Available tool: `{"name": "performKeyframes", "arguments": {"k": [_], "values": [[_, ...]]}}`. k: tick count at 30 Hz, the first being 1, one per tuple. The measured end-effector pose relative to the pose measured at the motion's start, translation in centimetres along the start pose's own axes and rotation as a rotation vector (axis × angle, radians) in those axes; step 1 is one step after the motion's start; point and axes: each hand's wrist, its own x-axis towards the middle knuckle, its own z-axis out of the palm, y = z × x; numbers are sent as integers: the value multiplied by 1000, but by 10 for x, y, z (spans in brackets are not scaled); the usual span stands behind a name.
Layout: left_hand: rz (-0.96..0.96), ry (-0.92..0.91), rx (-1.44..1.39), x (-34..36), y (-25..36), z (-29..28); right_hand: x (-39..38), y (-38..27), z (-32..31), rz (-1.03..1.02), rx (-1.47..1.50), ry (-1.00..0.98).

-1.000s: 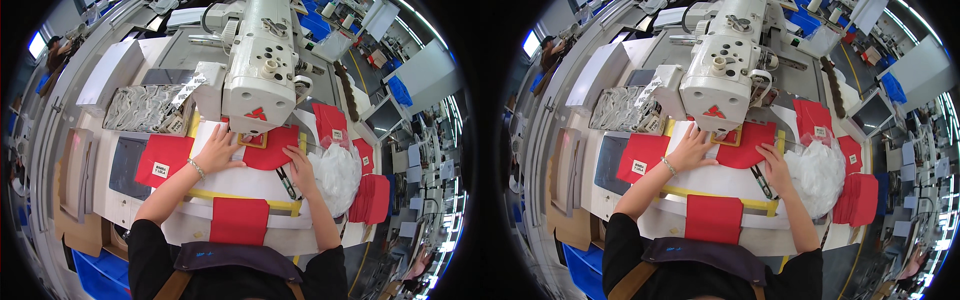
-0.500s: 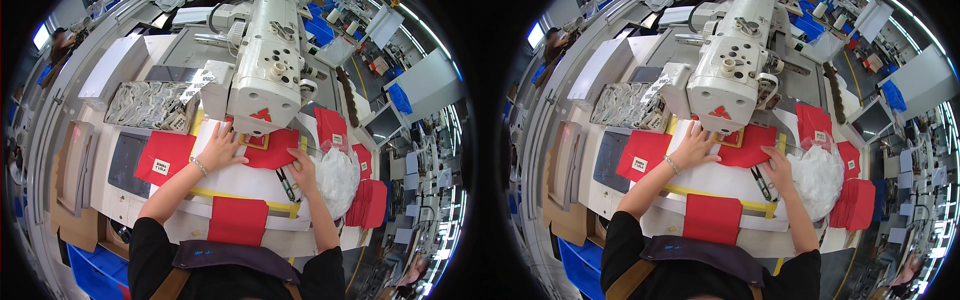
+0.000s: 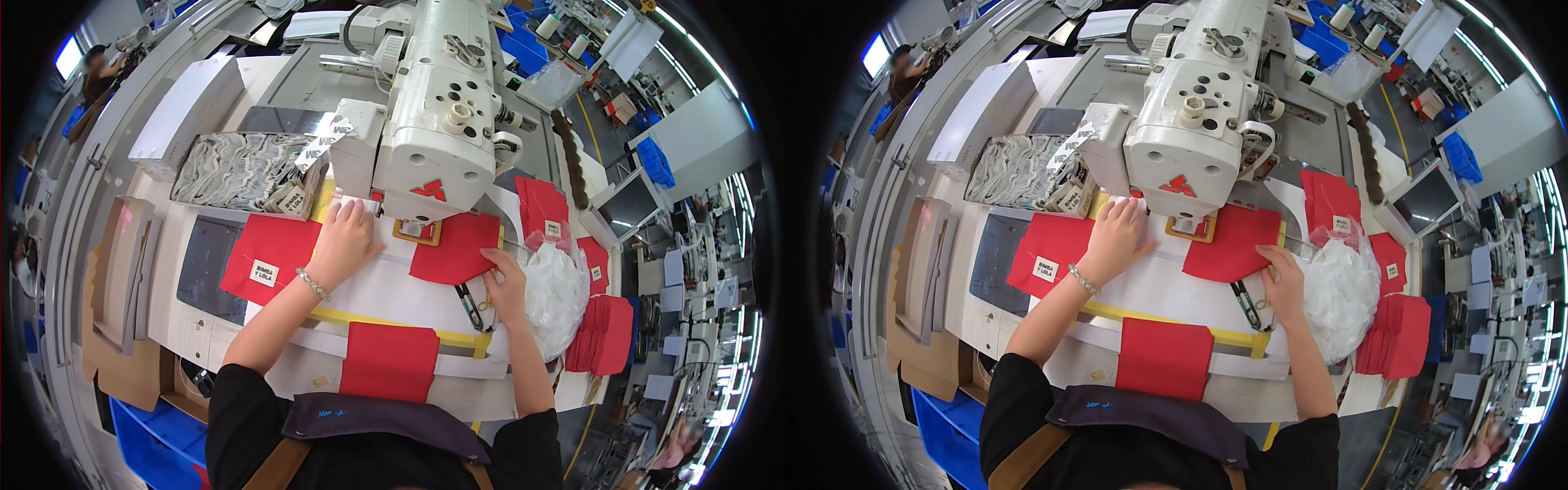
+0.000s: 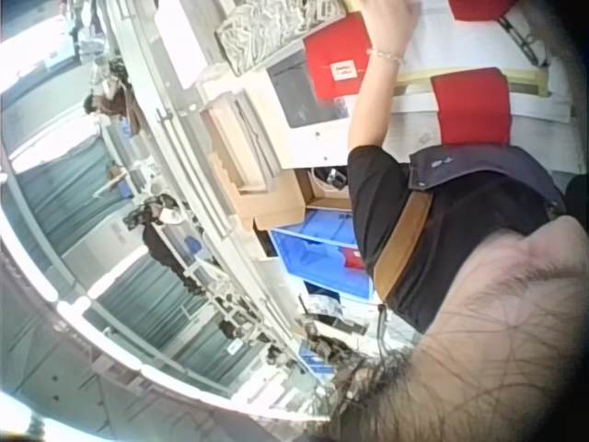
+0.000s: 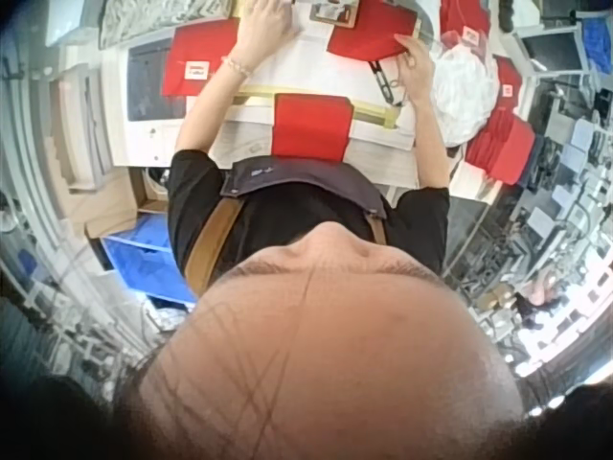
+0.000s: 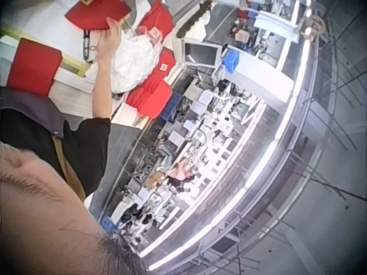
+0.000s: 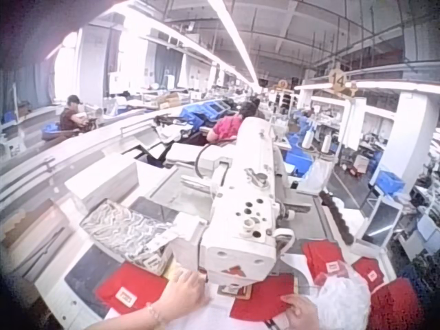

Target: The person repeatedly sews small white labels onto red fabric pieces using a sewing machine. They place each label, guide the fabric under the needle, sew, and then cut the thread with scissors before moving to the next piece.

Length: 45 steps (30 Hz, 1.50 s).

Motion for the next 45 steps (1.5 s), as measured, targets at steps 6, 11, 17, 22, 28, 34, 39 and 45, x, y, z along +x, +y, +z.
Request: {"name": "performKeyframes", "arguments": {"k": [6,11,17,22,28,34,39,45], "values": [[162,-40,-122,-16,17,2,-6,16,-5,181,208,171],[342,159,-246,-10,48,4,-9,13,-3,100,145,94],[449,103,-139,7,64,28,-16,9,-2,134,126,76],[563,36,-249,10,67,33,-26,6,-7,84,-14,47],[693,199,-235,6,66,40,-35,7,-12,37,-107,-1],[644,191,-152,7,57,38,-29,5,-7,-13,-138,-9],[614,206,-18,2,34,34,-3,10,14,-68,-143,-45],[514,155,36,-8,8,22,28,1,40,-188,-95,-67]]}}
